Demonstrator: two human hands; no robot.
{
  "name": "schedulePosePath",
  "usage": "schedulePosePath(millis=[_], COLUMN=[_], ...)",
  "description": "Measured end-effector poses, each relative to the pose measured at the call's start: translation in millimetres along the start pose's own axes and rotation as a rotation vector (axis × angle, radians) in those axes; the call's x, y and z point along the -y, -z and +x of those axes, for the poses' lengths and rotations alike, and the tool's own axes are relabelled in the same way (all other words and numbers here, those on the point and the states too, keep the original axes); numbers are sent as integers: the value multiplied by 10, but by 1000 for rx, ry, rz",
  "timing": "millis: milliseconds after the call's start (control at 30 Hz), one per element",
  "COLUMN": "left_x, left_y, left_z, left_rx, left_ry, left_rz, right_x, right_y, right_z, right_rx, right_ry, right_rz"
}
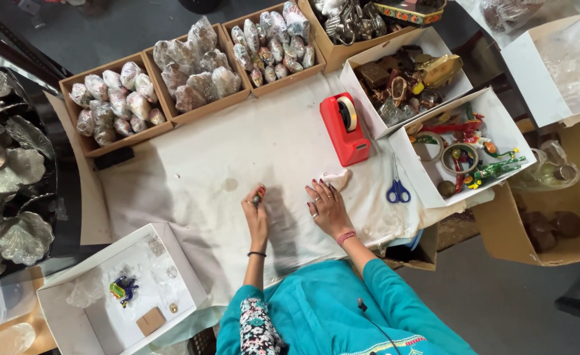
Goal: The person wipes a small, brown, textured figurine with a white cloth. They then place the figurine onto a sheet of bubble wrap, fold the wrap around it, and secure the package with a piece of tape.
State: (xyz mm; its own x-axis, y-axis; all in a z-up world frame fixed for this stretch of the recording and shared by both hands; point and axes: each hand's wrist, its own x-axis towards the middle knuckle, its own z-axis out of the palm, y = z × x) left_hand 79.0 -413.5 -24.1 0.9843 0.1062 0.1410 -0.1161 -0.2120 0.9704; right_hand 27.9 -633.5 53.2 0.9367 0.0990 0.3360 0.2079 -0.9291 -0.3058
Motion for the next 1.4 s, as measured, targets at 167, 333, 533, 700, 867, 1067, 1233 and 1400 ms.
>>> schedulePosePath(millis=[167, 333, 533, 700, 867, 1067, 1233, 1400], left_x=[-347, -474, -665, -1078, -986, -905, -690, -531], left_y=[171, 241, 463, 1030, 1120, 1255, 2019, 2538], left_z=[-132, -180, -100, 56, -18, -271, -336, -399], left_rx=[50, 15, -24, -440, -491, -537, -883, -974], left_ry=[-80, -100, -126, 57, -15, 114, -176, 107], left_rz=[171, 210, 250, -157, -233, -97, -152, 13], right_x=[1, 4, -9, 1, -21, -71, -90, -98], right_y=[11, 5, -8, 13, 2, -121, -111, -119], right_z=[1, 4, 5, -3, 1, -28, -67, -65], right_rx=[11, 10, 14, 8, 3, 8, 7, 5], right_ry=[-5, -1, -3, 10, 27, 55, 21, 27], right_rz=[-8, -21, -30, -19, -27, -8, -26, -30])
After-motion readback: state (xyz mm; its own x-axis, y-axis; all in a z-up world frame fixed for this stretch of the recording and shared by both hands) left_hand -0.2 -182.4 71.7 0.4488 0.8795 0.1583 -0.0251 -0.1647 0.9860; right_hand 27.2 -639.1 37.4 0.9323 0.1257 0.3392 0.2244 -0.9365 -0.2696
